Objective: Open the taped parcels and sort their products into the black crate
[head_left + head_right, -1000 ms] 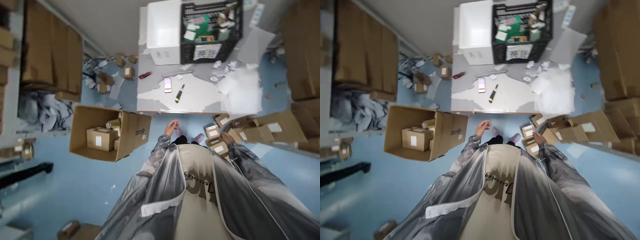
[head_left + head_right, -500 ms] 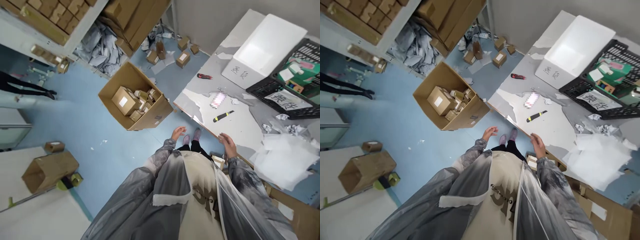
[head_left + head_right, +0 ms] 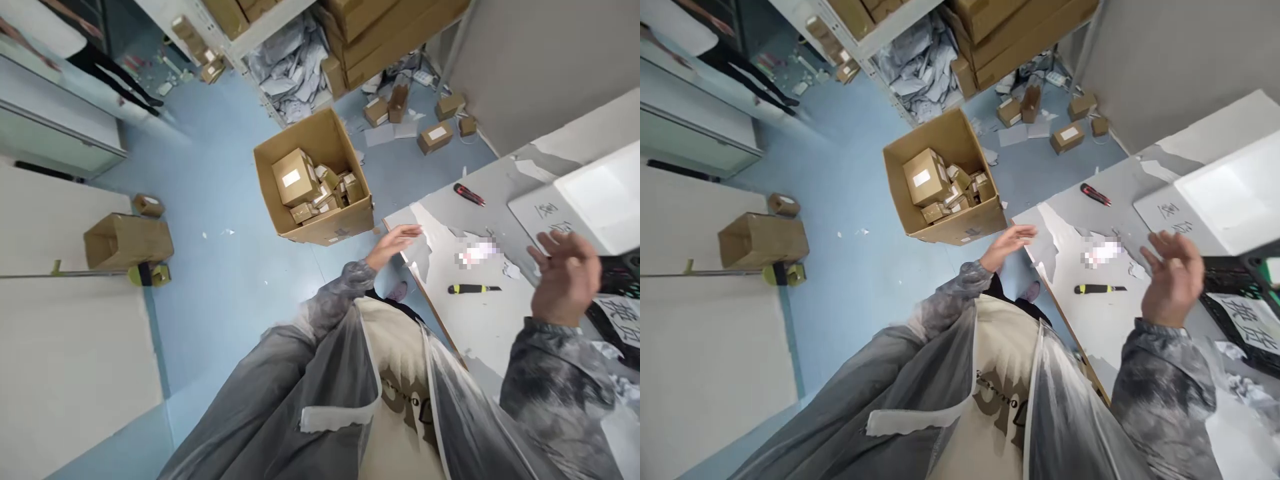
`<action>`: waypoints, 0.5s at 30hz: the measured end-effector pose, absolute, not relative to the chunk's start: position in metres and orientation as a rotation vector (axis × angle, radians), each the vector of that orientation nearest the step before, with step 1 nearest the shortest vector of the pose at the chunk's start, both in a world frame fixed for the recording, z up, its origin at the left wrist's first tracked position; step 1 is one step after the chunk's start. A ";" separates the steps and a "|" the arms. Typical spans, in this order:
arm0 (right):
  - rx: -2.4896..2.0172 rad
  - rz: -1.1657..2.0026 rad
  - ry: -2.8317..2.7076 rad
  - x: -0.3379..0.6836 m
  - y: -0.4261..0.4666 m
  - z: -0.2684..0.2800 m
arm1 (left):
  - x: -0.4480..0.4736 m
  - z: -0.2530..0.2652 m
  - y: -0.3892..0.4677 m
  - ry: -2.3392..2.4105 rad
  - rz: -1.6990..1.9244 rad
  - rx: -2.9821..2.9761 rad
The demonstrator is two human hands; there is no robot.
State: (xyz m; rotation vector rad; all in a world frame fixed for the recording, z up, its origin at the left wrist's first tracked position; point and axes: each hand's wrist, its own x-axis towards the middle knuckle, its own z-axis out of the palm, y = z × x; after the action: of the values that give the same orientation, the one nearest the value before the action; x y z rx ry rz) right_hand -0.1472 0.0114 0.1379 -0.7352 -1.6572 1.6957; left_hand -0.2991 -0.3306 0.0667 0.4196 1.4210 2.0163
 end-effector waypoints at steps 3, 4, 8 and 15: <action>-0.810 1.639 -1.671 -0.180 0.011 0.151 | -0.339 0.086 -0.284 1.351 1.999 0.585; -0.841 1.627 -1.676 -0.191 0.008 0.154 | -0.354 0.087 -0.273 1.341 1.992 0.630; -0.912 1.563 -1.743 -0.236 -0.019 0.147 | -0.433 0.060 -0.274 1.485 1.881 0.638; -1.246 1.601 -1.893 -0.351 -0.130 0.085 | -0.622 -0.068 -0.484 2.245 1.309 -0.152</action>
State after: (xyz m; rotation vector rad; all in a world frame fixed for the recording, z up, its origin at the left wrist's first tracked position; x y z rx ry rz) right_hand -0.3509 -0.1300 0.0851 -1.2460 -1.8930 1.6010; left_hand -0.6217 -0.4837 -0.0677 -0.1521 2.2446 1.3094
